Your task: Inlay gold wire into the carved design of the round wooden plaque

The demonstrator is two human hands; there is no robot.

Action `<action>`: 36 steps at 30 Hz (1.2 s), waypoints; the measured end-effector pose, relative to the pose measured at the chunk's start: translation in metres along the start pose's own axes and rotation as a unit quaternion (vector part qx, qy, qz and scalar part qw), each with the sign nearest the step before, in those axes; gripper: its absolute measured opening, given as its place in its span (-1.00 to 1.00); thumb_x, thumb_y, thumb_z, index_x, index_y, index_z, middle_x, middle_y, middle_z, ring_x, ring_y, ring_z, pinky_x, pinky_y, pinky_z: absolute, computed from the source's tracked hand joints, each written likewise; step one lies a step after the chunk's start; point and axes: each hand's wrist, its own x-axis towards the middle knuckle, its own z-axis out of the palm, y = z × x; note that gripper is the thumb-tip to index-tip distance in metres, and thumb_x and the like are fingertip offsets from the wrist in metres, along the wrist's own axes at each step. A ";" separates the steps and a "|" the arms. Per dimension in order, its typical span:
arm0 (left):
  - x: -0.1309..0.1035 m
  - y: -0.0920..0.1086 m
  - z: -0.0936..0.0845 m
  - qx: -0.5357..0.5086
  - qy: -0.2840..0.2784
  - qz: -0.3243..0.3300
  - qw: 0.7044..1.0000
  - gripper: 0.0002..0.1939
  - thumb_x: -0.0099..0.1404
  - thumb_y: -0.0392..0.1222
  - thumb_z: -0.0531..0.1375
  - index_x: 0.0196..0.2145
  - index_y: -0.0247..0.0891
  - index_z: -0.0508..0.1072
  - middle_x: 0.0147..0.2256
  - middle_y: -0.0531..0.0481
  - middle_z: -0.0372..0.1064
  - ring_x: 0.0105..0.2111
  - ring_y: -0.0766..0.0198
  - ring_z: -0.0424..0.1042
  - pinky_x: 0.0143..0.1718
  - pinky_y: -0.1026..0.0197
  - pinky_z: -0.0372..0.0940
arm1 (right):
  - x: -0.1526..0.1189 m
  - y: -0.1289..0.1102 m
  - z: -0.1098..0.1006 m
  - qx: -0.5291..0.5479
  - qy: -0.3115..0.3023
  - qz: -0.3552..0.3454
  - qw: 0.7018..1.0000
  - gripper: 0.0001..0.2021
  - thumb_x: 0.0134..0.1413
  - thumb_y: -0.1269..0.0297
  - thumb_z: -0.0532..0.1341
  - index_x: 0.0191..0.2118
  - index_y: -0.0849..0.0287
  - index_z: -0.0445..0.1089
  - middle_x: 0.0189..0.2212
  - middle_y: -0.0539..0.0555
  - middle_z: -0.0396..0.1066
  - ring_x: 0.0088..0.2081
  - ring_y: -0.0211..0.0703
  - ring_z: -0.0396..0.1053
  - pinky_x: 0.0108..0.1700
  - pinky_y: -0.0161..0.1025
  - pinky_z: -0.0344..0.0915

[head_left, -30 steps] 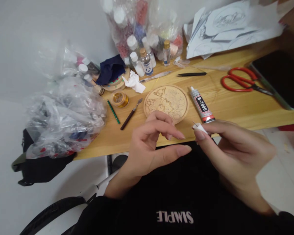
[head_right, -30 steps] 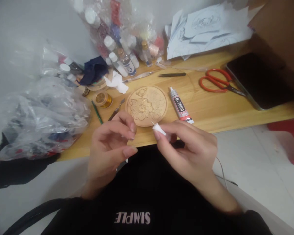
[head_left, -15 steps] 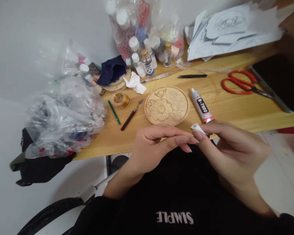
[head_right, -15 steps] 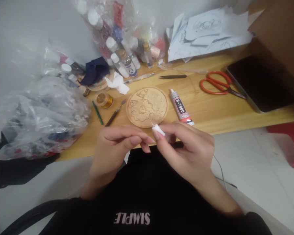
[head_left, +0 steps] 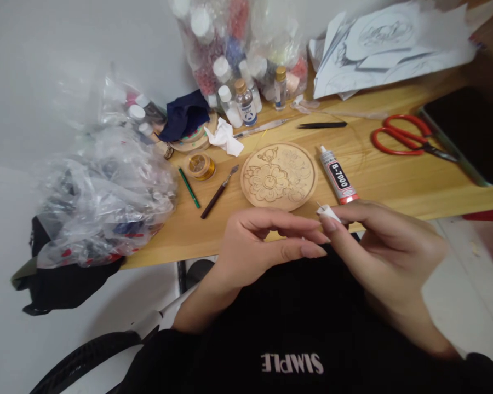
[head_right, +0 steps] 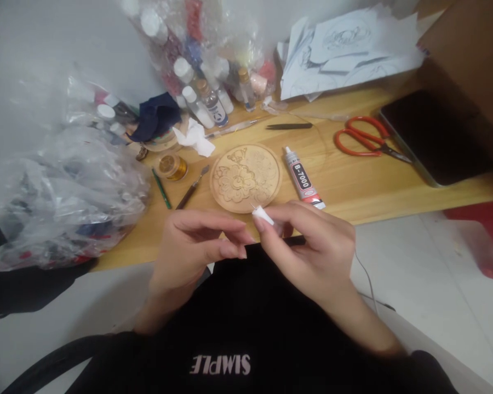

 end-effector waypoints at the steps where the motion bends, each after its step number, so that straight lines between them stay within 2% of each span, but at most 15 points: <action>1: 0.000 0.000 0.000 0.010 0.009 0.004 1.000 -0.84 0.03 -0.30 0.47 -0.39 -0.15 0.64 -0.43 0.07 0.58 -0.47 0.35 0.53 -0.34 0.28 0.47 | 0.000 -0.001 0.000 -0.004 0.001 0.001 1.000 -0.89 0.05 0.43 0.33 -0.38 0.05 0.47 -0.57 -0.10 0.45 -0.59 -0.32 0.33 -0.55 -0.32 0.29; 4: 0.001 -0.002 0.000 0.026 0.027 0.018 0.999 -0.85 -0.03 -0.29 0.50 -0.48 -0.16 0.62 -0.50 0.10 0.55 -0.50 0.39 0.49 -0.41 0.33 0.41 | -0.001 0.001 0.001 0.017 0.018 -0.001 1.000 -0.87 0.04 0.44 0.33 -0.37 0.03 0.47 -0.56 -0.09 0.47 -0.57 -0.28 0.36 -0.55 -0.30 0.27; 7: 0.001 -0.002 0.000 0.031 0.020 0.025 0.999 -0.89 0.04 -0.26 0.47 -0.49 -0.16 0.61 -0.51 0.09 0.55 -0.51 0.38 0.50 -0.44 0.34 0.40 | -0.003 0.004 0.003 0.041 0.027 -0.002 0.999 -0.84 0.04 0.46 0.33 -0.34 0.01 0.47 -0.55 -0.10 0.47 -0.56 -0.27 0.37 -0.56 -0.28 0.26; 9: 0.000 -0.002 0.000 0.042 0.009 0.022 0.999 -0.94 0.13 -0.20 0.42 -0.45 -0.15 0.63 -0.49 0.07 0.56 -0.49 0.35 0.51 -0.41 0.31 0.44 | -0.005 0.006 0.004 0.044 0.026 0.002 0.999 -0.84 0.04 0.46 0.33 -0.33 0.00 0.48 -0.55 -0.10 0.46 -0.55 -0.26 0.37 -0.56 -0.26 0.26; 12: 0.000 -0.002 0.000 0.044 -0.009 0.023 0.999 -0.88 0.26 -0.12 0.33 -0.37 -0.17 0.64 -0.42 0.03 0.59 -0.48 0.31 0.54 -0.34 0.24 0.50 | -0.007 0.008 0.004 0.044 0.022 0.013 0.999 -0.85 0.06 0.44 0.32 -0.32 -0.02 0.48 -0.55 -0.10 0.46 -0.54 -0.24 0.38 -0.54 -0.25 0.28; 15: 0.001 -0.003 0.000 0.015 -0.028 0.031 0.999 -0.87 0.32 -0.15 0.28 -0.26 -0.18 0.64 -0.33 0.01 0.61 -0.46 0.31 0.56 -0.30 0.24 0.52 | -0.007 0.009 0.004 0.049 0.025 0.007 0.998 -0.84 0.07 0.44 0.32 -0.30 -0.03 0.49 -0.55 -0.11 0.46 -0.54 -0.24 0.39 -0.54 -0.25 0.28; 21: 0.003 -0.003 0.000 0.004 -0.040 0.040 0.998 -0.86 0.24 -0.23 0.35 -0.21 -0.08 0.64 -0.31 0.10 0.61 -0.45 0.37 0.55 -0.29 0.29 0.52 | -0.005 0.010 0.003 0.058 0.017 -0.002 0.998 -0.84 0.05 0.47 0.32 -0.31 0.02 0.47 -0.55 -0.10 0.46 -0.54 -0.27 0.39 -0.55 -0.28 0.27; 26: 0.002 -0.004 0.000 0.022 -0.044 0.053 0.997 -0.87 0.32 -0.14 0.27 -0.19 -0.07 0.63 -0.30 0.09 0.61 -0.44 0.32 0.56 -0.30 0.24 0.54 | -0.008 0.015 0.004 0.051 0.022 0.003 0.998 -0.85 0.07 0.43 0.32 -0.30 -0.02 0.49 -0.54 -0.10 0.47 -0.53 -0.23 0.41 -0.53 -0.26 0.31; 29: 0.001 -0.004 0.000 0.026 -0.038 0.048 0.998 -0.85 0.35 -0.16 0.25 -0.19 -0.11 0.63 -0.29 0.05 0.61 -0.44 0.30 0.57 -0.28 0.21 0.54 | -0.008 0.016 0.005 0.050 0.027 0.002 0.998 -0.87 0.07 0.41 0.33 -0.31 -0.02 0.49 -0.54 -0.09 0.48 -0.53 -0.22 0.42 -0.55 -0.26 0.31; 36: 0.000 -0.002 0.001 0.067 -0.009 0.060 0.996 -0.87 0.16 -0.35 0.38 -0.35 -0.12 0.64 -0.42 0.08 0.58 -0.45 0.35 0.53 -0.37 0.30 0.46 | -0.003 0.010 0.002 0.031 0.014 0.013 0.999 -0.87 0.05 0.45 0.33 -0.35 0.04 0.48 -0.55 -0.08 0.47 -0.55 -0.28 0.37 -0.54 -0.29 0.27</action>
